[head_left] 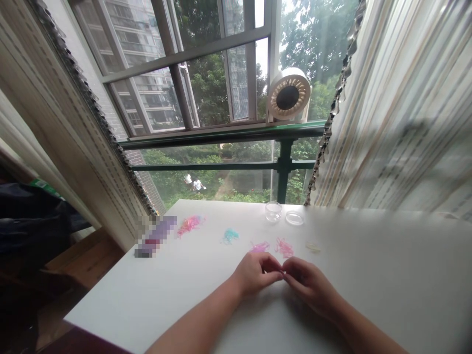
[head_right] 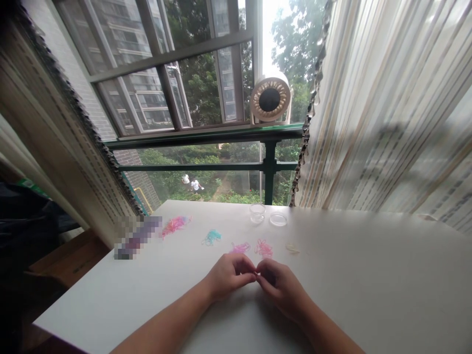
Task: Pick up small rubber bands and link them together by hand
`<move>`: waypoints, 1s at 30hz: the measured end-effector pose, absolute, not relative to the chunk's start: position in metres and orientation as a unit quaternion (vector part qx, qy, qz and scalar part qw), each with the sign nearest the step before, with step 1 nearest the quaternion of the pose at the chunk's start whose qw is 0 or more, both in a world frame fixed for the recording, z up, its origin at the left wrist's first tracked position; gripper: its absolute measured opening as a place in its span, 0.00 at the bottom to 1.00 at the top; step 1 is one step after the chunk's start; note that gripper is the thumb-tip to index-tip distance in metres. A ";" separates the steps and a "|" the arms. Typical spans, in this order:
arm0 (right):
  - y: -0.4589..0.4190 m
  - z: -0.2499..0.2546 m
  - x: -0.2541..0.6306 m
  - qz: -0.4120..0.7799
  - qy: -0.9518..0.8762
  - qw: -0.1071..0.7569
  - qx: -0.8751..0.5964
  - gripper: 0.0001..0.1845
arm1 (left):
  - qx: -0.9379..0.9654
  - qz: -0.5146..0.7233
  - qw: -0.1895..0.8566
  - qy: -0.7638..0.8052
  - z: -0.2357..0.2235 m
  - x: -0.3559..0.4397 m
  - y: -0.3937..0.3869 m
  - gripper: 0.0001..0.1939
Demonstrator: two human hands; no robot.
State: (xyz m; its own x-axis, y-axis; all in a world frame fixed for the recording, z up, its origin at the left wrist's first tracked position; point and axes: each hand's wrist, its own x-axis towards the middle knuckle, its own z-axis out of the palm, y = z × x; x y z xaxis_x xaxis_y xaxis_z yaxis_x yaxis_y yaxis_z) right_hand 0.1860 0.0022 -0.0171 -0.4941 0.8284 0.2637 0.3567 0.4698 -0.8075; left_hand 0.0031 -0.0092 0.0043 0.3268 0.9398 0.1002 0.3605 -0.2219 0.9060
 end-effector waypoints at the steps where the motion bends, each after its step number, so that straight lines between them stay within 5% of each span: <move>1: 0.002 -0.017 0.186 0.350 -0.789 0.336 -0.376 0.10 | 0.691 0.348 0.431 0.465 0.003 0.003 -0.008 0.14; 8: 0.001 -0.012 0.187 0.345 -0.788 0.351 -0.369 0.10 | 0.669 0.305 0.496 0.462 0.003 0.004 0.006 0.20; 30: 0.001 -0.012 0.184 0.323 -0.774 0.375 -0.394 0.05 | 0.759 0.341 0.335 0.443 0.007 0.007 -0.005 0.08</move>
